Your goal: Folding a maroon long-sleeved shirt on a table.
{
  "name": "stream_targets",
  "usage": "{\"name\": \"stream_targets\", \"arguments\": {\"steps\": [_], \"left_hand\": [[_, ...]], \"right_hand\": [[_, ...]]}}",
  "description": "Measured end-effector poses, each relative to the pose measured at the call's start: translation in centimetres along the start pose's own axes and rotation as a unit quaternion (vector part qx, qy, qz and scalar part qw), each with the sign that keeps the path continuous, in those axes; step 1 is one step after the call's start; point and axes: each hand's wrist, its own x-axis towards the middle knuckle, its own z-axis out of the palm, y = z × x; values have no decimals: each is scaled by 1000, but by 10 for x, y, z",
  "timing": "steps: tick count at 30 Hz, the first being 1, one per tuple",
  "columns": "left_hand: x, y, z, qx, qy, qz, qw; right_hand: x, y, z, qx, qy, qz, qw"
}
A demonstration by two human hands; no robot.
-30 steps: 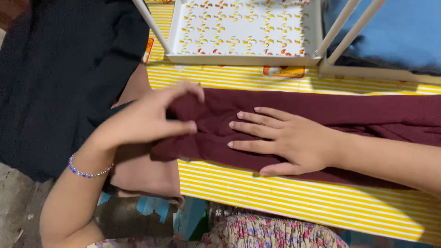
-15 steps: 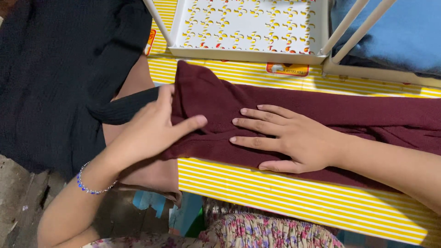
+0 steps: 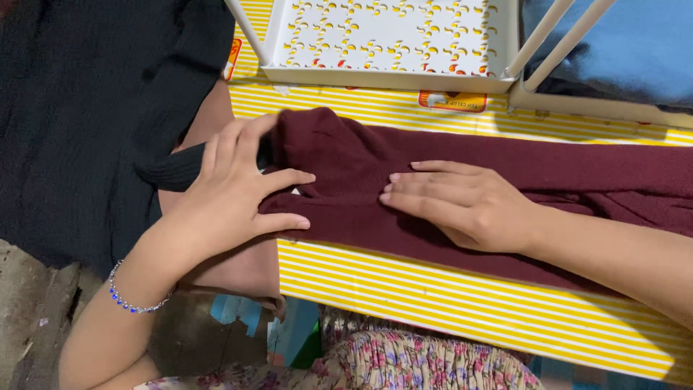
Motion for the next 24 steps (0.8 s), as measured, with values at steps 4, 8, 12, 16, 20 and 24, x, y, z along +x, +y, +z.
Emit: {"name": "stream_targets", "arguments": {"steps": [4,8,12,16,20,24], "left_hand": [[3,-3,-1,45,59,82,994],[5,-10,-4,21,57,108,992],[6,-19,22,-113,61,34,991],[9,3,32,-75,109,-31,991],[7,17,26,-43,132,-7,990],[4,13,38,-43,105,-20,993]], "right_hand": [[-1,2,1,-47,64,61,995],[4,2,6,-36,26,142,989],[7,1,4,-48,-24,130,990],[10,1,2,-54,-50,122,990],[8,1,4,-52,-54,119,990],[9,-1,3,-63,-52,115,990]]}}
